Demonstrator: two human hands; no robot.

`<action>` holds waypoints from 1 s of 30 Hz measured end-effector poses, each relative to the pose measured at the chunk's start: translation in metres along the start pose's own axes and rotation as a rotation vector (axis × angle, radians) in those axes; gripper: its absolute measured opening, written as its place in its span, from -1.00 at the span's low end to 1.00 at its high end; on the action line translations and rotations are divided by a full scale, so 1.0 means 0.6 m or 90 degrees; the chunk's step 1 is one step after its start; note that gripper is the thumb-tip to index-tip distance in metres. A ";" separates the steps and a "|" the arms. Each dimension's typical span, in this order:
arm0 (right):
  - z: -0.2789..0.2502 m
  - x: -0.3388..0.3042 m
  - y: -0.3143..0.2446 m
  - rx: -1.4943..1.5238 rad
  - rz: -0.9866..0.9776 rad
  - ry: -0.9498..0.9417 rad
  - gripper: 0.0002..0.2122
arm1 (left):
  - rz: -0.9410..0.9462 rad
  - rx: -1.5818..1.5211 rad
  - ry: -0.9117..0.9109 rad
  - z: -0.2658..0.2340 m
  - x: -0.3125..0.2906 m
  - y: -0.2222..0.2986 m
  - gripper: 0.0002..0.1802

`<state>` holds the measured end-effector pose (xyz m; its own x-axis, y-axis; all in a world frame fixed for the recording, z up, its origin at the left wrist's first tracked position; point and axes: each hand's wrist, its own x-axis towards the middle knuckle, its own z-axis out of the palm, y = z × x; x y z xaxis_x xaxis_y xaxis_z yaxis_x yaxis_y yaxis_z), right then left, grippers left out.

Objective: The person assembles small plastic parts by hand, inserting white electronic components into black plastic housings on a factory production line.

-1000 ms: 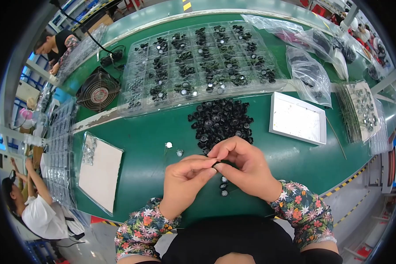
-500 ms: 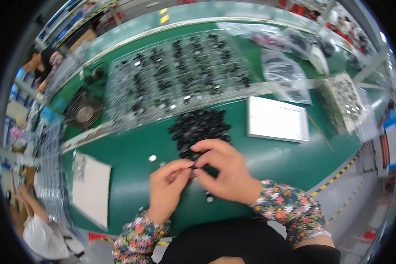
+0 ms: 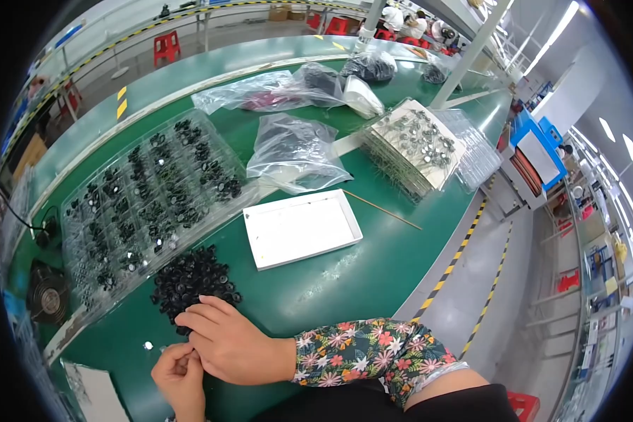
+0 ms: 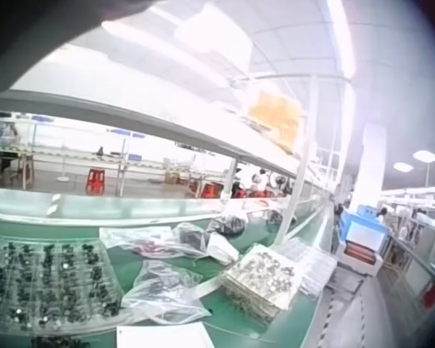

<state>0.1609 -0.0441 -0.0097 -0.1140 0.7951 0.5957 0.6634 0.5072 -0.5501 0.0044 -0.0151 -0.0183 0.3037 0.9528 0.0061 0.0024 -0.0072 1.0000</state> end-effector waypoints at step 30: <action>-0.018 0.010 0.024 0.096 0.064 -0.001 -0.90 | 0.113 0.198 -0.121 -0.004 0.016 0.033 -0.62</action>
<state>0.1777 -0.0358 -0.0076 -0.0536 0.8449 0.5323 0.5527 0.4690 -0.6889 0.0048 -0.0055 0.0015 0.4965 0.8553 0.1480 0.2131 -0.2854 0.9344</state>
